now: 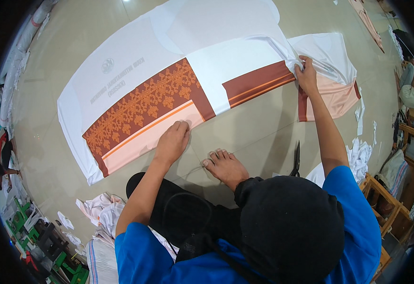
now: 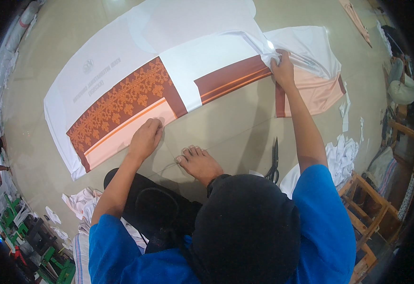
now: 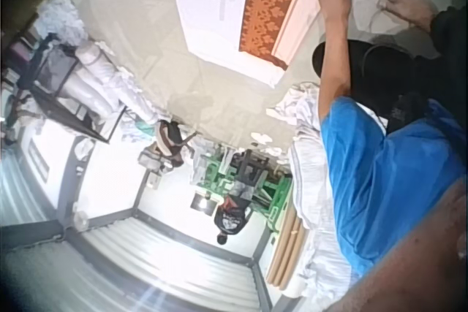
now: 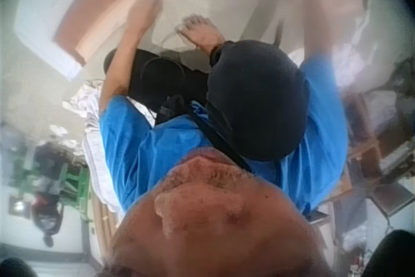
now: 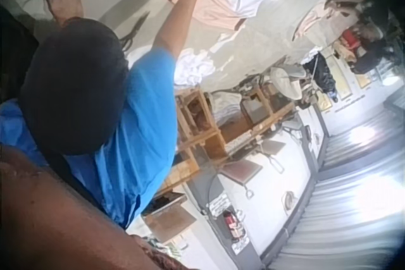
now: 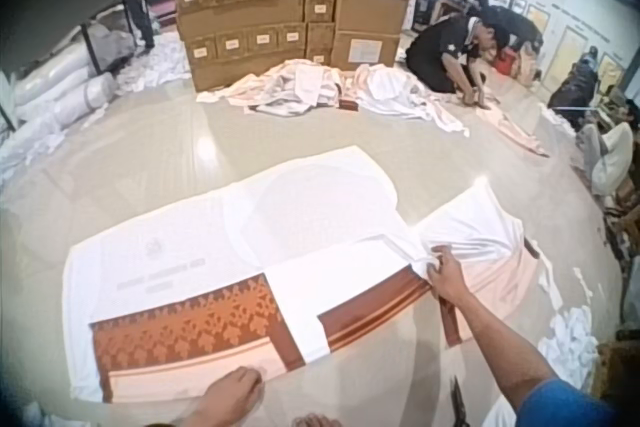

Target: The person sits on the floor and cuts a large piece of white and peach-colored fabric using scissors. They fold the fabric, align the edges, and make precise cuts along the patterned border to separate sections.

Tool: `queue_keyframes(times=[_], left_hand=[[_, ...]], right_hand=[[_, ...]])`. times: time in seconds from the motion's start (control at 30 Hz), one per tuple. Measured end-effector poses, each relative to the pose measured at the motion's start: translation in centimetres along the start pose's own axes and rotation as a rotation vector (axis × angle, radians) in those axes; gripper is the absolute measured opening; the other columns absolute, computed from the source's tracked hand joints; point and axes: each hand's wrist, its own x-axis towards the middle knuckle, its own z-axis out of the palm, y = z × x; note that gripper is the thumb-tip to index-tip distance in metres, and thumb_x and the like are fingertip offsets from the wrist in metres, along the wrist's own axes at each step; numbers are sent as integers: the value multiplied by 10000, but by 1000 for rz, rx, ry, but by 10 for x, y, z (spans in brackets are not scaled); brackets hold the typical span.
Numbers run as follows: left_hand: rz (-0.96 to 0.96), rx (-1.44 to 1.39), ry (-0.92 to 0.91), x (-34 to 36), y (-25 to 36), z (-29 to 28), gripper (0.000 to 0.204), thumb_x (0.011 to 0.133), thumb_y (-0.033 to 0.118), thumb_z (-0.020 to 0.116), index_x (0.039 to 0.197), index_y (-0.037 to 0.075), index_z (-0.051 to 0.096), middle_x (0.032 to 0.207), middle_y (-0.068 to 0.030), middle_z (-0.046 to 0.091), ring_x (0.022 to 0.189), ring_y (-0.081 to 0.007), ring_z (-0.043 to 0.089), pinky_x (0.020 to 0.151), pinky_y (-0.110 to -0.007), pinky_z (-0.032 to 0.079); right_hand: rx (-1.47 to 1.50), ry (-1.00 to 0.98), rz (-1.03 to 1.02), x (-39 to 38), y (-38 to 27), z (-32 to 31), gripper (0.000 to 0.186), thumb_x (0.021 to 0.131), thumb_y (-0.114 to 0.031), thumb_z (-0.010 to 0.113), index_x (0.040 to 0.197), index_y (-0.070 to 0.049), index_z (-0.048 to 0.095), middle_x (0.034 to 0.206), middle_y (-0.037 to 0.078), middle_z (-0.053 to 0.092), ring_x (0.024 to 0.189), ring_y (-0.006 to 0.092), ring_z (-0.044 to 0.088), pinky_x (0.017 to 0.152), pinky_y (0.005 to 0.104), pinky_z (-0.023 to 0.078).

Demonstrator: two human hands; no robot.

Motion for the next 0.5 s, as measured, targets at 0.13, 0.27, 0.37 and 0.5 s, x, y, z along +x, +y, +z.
queue_keyframes(times=[0.13, 0.27, 0.37, 0.5], left_hand=[[-168, -25, -74, 2, 4, -6, 195, 1037, 187, 717, 1125, 44, 618, 1070, -172, 703, 1034, -384, 720, 841, -492, 573], [-59, 45, 260, 15, 0, -9, 352, 1049, 263, 723, 1302, 38, 626, 1285, -203, 673, 1243, -407, 644, 994, -507, 526], [-81, 96, 437, 32, -5, 1, 576, 1062, 330, 709, 1538, 50, 545, 1555, -239, 541, 1482, -459, 478, 1190, -566, 406], [-177, 186, 461, 46, -7, 28, 809, 1084, 458, 641, 1743, 89, 350, 1796, -252, 289, 1671, -499, 206, 1340, -648, 171]], right_hand=[[-3, 7, -5, -3, 2, 2, 424, 994, -120, 735, 1366, 37, 604, 1393, 255, 634, 1289, 473, 611, 1090, 539, 502], [-8, 16, -16, -5, -6, -5, 427, 988, -107, 740, 1365, 43, 604, 1403, 255, 627, 1301, 472, 603, 1101, 538, 495], [-7, 42, -33, -15, -20, -8, 430, 984, -97, 743, 1364, 48, 604, 1411, 255, 621, 1310, 472, 597, 1109, 537, 490], [37, 14, -50, -64, -41, -14, 426, 976, -81, 750, 1356, 50, 609, 1396, 255, 623, 1315, 475, 591, 1118, 534, 486]])
